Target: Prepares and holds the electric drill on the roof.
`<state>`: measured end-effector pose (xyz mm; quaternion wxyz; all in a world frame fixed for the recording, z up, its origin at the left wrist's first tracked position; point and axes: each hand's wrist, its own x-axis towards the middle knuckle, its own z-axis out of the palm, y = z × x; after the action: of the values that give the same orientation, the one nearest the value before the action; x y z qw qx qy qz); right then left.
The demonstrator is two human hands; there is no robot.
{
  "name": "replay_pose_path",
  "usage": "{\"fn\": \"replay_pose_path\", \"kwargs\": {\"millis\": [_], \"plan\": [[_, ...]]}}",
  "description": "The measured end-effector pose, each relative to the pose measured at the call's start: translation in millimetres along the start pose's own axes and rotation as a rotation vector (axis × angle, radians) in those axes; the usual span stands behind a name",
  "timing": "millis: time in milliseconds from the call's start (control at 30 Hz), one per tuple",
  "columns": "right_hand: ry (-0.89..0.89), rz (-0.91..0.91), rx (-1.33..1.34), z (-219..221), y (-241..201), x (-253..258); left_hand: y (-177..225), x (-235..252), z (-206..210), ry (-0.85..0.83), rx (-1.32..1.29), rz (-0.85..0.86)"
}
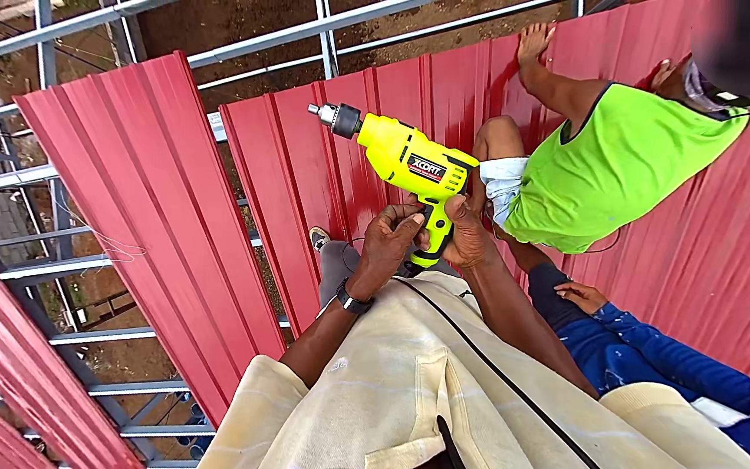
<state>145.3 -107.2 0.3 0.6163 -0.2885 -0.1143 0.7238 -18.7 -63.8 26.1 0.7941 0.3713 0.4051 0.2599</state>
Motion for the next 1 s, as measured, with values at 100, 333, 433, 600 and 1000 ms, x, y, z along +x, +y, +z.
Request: {"fn": "replay_pose_path", "kwargs": {"millis": [100,333,433,600,1000], "plan": [[-0.001,-0.004,-0.016,-0.1,0.8,-0.3,0.5,-0.7,-0.1,0.004,0.027,0.004],[0.005,0.021,0.021,-1.8,3.6,-0.2,0.1,1.7,0.5,0.028,0.067,0.002],[-0.003,0.030,0.028,-1.8,2.7,0.3,0.4,2.7,0.5,0.025,0.065,0.002],[0.006,0.017,0.028,-2.6,2.8,1.3,-2.1,1.9,-3.2,-0.011,-0.013,-0.022],[-0.082,0.057,0.060,-9.6,8.9,0.2,-20.2,-3.9,-21.3,0.040,-0.015,-0.049]]}}
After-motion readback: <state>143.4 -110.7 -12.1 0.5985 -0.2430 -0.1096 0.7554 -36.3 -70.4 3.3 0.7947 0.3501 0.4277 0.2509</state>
